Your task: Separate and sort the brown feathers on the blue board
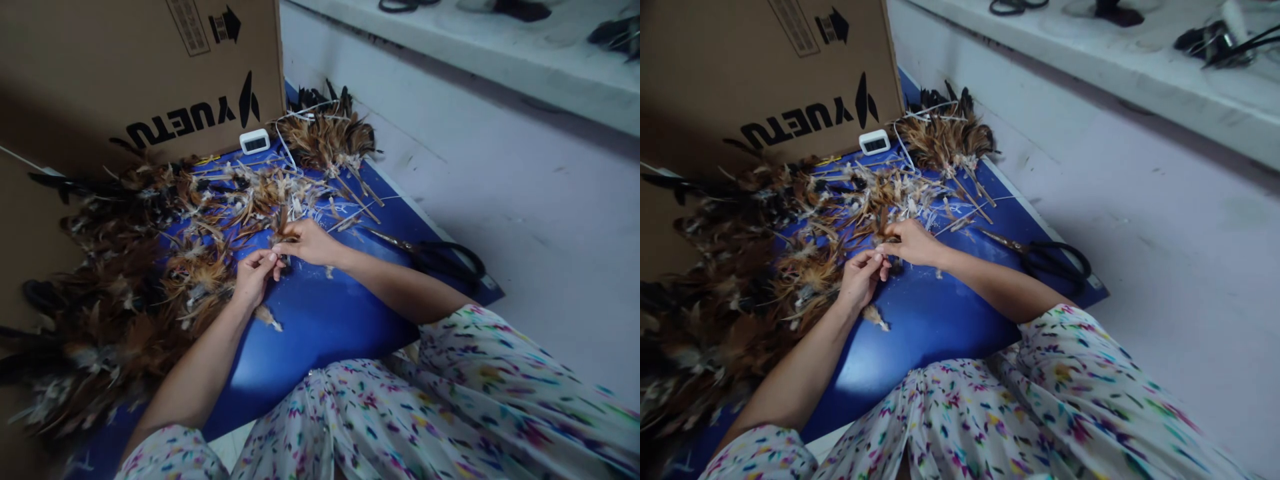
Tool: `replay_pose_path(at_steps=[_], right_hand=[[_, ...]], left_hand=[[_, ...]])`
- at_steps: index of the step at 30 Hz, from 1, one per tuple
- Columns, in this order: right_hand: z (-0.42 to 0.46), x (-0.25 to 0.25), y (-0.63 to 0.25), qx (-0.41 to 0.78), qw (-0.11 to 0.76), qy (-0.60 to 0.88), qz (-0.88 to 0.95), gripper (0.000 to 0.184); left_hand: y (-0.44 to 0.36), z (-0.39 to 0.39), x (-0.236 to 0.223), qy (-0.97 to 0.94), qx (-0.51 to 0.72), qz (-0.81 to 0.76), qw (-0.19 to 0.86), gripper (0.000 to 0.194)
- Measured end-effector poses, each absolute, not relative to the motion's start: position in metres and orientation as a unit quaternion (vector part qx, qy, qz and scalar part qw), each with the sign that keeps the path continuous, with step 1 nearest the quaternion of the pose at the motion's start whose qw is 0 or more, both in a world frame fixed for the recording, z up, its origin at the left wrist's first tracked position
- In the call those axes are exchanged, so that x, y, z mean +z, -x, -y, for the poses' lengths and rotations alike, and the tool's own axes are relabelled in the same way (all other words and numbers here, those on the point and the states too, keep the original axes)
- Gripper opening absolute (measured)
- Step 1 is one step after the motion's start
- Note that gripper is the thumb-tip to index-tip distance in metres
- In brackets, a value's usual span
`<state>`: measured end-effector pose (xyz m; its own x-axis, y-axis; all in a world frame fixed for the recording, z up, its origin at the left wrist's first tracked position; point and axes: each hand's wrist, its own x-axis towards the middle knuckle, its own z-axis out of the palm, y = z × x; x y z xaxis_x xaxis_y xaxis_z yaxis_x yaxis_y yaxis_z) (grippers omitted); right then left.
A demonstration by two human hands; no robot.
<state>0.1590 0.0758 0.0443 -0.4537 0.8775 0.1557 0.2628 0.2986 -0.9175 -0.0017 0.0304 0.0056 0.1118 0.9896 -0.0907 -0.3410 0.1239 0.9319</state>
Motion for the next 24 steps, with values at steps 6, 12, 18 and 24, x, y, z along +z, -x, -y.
replay_pose_path(at_steps=[6,12,18,24], right_hand=[[-0.078,0.044,-0.162,0.436,0.352,0.341,0.755,0.018],[-0.076,0.046,-0.161,0.393,0.339,0.347,0.781,0.019],[-0.091,0.054,-0.174,0.424,0.333,0.331,0.775,0.021],[-0.132,0.055,-0.229,0.161,0.332,0.586,0.721,0.018]], left_hand=[[0.006,-0.030,0.005,-0.399,0.472,-0.376,0.691,0.030],[0.005,-0.031,0.007,-0.389,0.491,-0.382,0.680,0.028],[0.002,-0.032,0.010,-0.369,0.518,-0.404,0.658,0.030],[0.003,-0.032,0.009,-0.348,0.537,-0.415,0.647,0.030]])
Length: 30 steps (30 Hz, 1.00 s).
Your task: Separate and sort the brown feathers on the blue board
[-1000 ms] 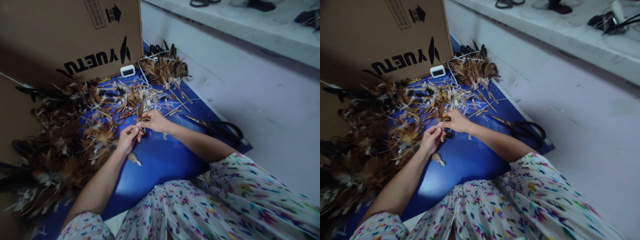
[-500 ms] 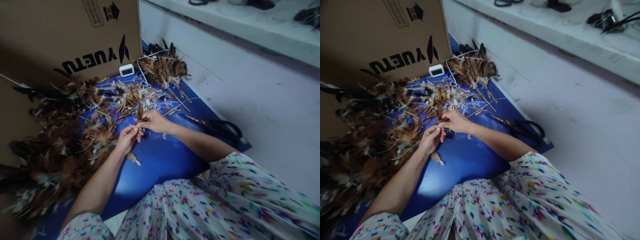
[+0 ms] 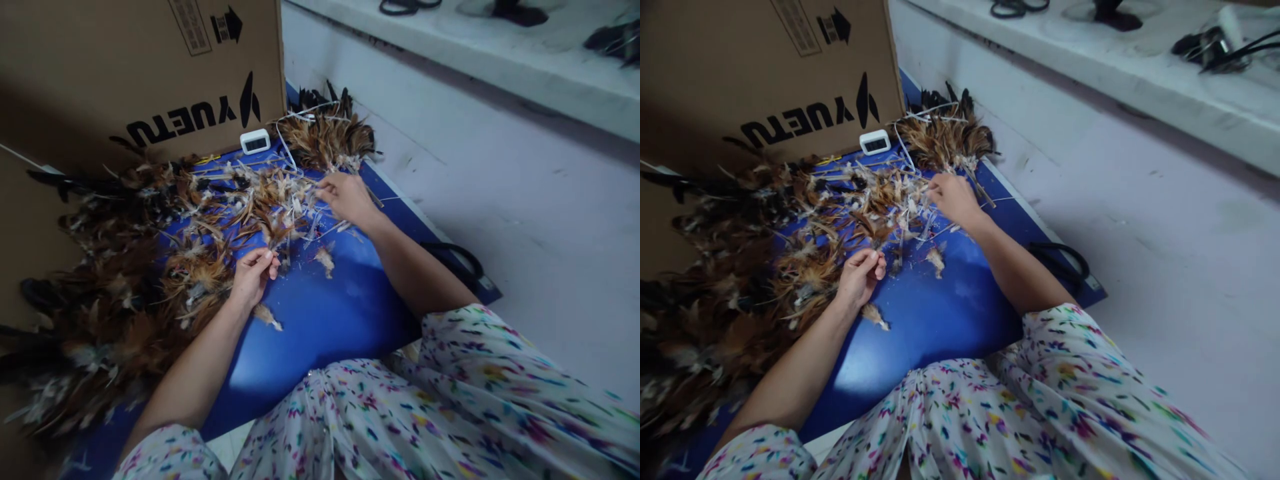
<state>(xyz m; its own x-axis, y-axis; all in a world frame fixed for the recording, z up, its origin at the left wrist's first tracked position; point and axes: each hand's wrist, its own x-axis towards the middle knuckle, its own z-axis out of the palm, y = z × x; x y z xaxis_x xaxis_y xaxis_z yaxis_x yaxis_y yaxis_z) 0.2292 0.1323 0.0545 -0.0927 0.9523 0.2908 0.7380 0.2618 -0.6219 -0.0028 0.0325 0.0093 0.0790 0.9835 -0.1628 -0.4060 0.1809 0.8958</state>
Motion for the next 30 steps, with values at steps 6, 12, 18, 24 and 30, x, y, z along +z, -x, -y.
replay_pose_path(at_steps=[6,12,18,24,30], right_hand=[[-0.143,0.043,-0.250,0.096,0.179,0.694,0.690,0.022],[-0.148,0.029,-0.248,0.093,0.116,0.708,0.691,0.023],[-0.153,0.024,-0.250,0.102,0.138,0.686,0.708,0.018],[-0.150,0.036,-0.251,0.182,0.282,0.635,0.695,0.010],[-0.148,0.043,-0.247,0.404,0.407,0.530,0.625,0.010]], left_hand=[[0.003,-0.033,0.007,-0.350,0.543,-0.418,0.639,0.031],[0.003,-0.033,0.008,-0.349,0.543,-0.417,0.640,0.031],[0.003,-0.032,0.008,-0.352,0.543,-0.417,0.638,0.031],[0.004,-0.033,0.006,-0.356,0.548,-0.411,0.636,0.030],[0.004,-0.033,0.007,-0.358,0.547,-0.412,0.635,0.029]])
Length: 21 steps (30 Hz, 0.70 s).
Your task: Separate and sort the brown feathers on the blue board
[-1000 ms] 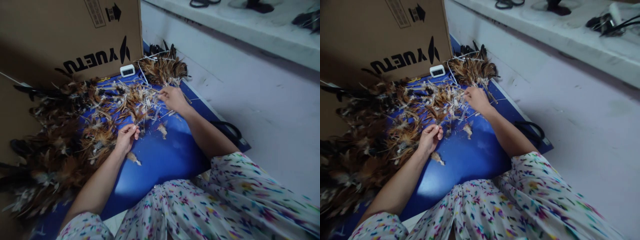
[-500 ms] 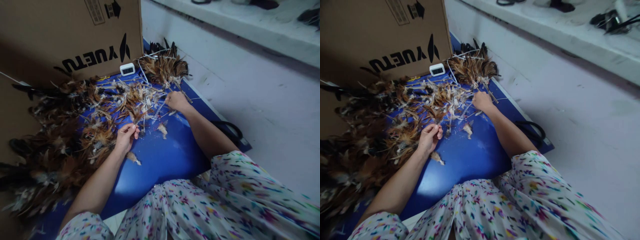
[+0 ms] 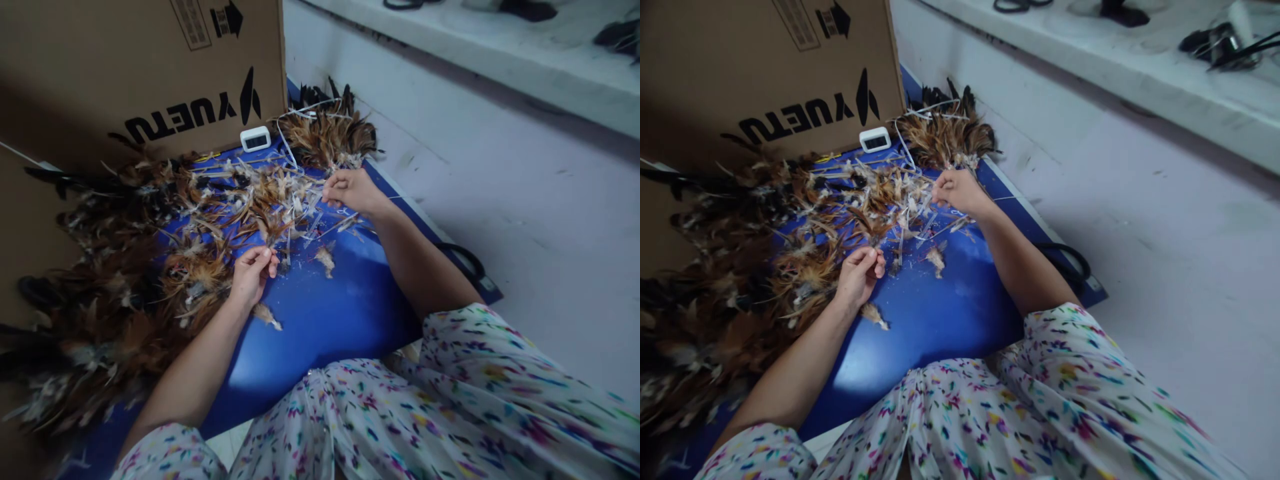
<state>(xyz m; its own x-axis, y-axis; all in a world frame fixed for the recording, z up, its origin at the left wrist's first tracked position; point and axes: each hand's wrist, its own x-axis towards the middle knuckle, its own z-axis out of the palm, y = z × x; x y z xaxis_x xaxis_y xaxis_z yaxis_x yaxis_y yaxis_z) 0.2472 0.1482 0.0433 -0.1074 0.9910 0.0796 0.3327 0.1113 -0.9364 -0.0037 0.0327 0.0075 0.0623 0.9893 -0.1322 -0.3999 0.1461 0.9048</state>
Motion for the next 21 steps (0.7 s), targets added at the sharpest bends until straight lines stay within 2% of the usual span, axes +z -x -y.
replay_pose_path(at_steps=[5,12,21], right_hand=[[-0.137,0.060,-0.240,0.456,0.420,0.507,0.599,0.016],[-0.132,0.067,-0.240,0.460,0.419,0.466,0.629,0.025],[-0.133,0.065,-0.239,0.433,0.416,0.444,0.665,0.018]], left_hand=[[0.004,-0.032,0.008,-0.357,0.549,-0.410,0.635,0.029],[0.004,-0.033,0.005,-0.364,0.546,-0.411,0.633,0.029],[0.005,-0.033,0.005,-0.363,0.549,-0.401,0.637,0.027]])
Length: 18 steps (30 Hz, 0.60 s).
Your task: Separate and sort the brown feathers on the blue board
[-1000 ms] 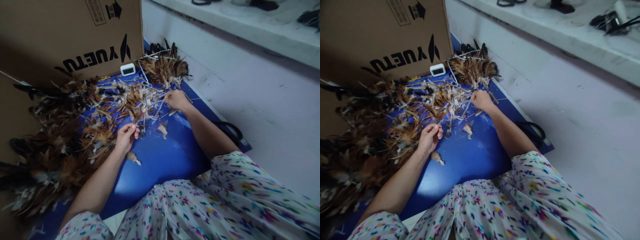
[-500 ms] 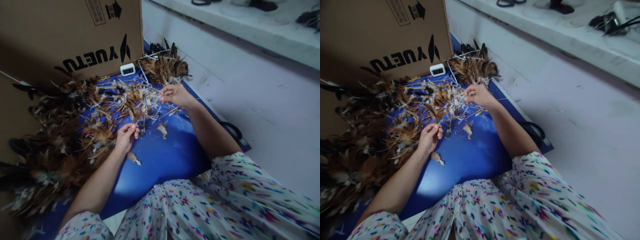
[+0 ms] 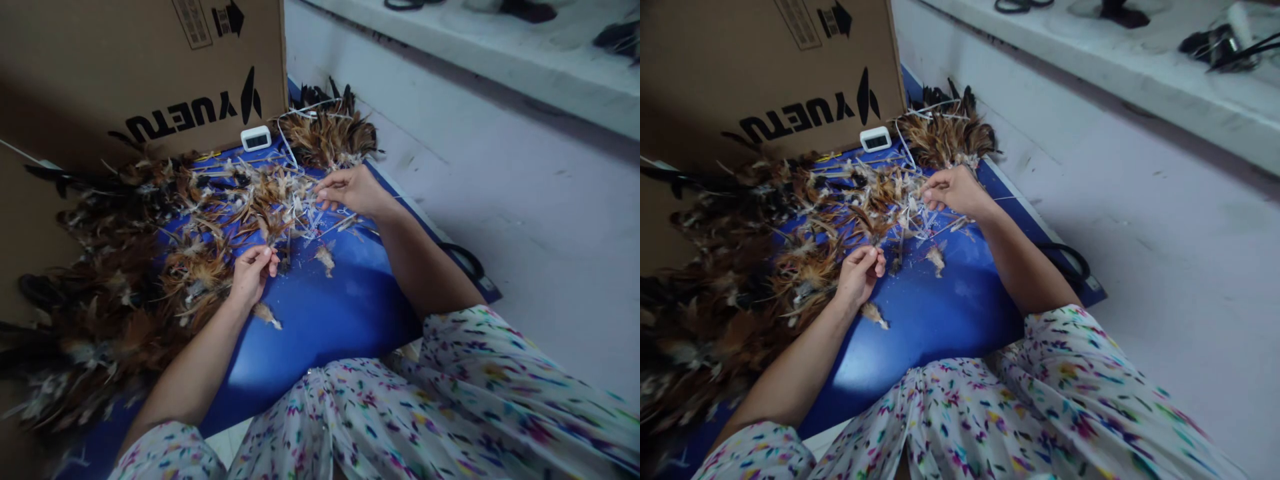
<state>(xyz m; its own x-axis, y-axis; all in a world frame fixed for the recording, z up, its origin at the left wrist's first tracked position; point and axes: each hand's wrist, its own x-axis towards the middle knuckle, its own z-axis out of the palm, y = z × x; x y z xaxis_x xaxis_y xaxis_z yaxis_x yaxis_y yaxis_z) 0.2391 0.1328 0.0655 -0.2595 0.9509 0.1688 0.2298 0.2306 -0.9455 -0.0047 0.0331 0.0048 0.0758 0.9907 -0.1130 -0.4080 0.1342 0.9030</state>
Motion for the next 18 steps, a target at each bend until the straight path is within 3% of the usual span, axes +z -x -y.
replay_pose_path(at_steps=[11,18], right_hand=[[-0.106,0.087,-0.226,0.420,0.353,0.386,0.742,0.017],[-0.076,0.101,-0.206,0.338,0.278,0.297,0.849,0.019]], left_hand=[[0.003,-0.034,0.003,-0.352,0.561,-0.410,0.627,0.027],[0.001,-0.032,0.005,-0.375,0.564,-0.430,0.597,0.026]])
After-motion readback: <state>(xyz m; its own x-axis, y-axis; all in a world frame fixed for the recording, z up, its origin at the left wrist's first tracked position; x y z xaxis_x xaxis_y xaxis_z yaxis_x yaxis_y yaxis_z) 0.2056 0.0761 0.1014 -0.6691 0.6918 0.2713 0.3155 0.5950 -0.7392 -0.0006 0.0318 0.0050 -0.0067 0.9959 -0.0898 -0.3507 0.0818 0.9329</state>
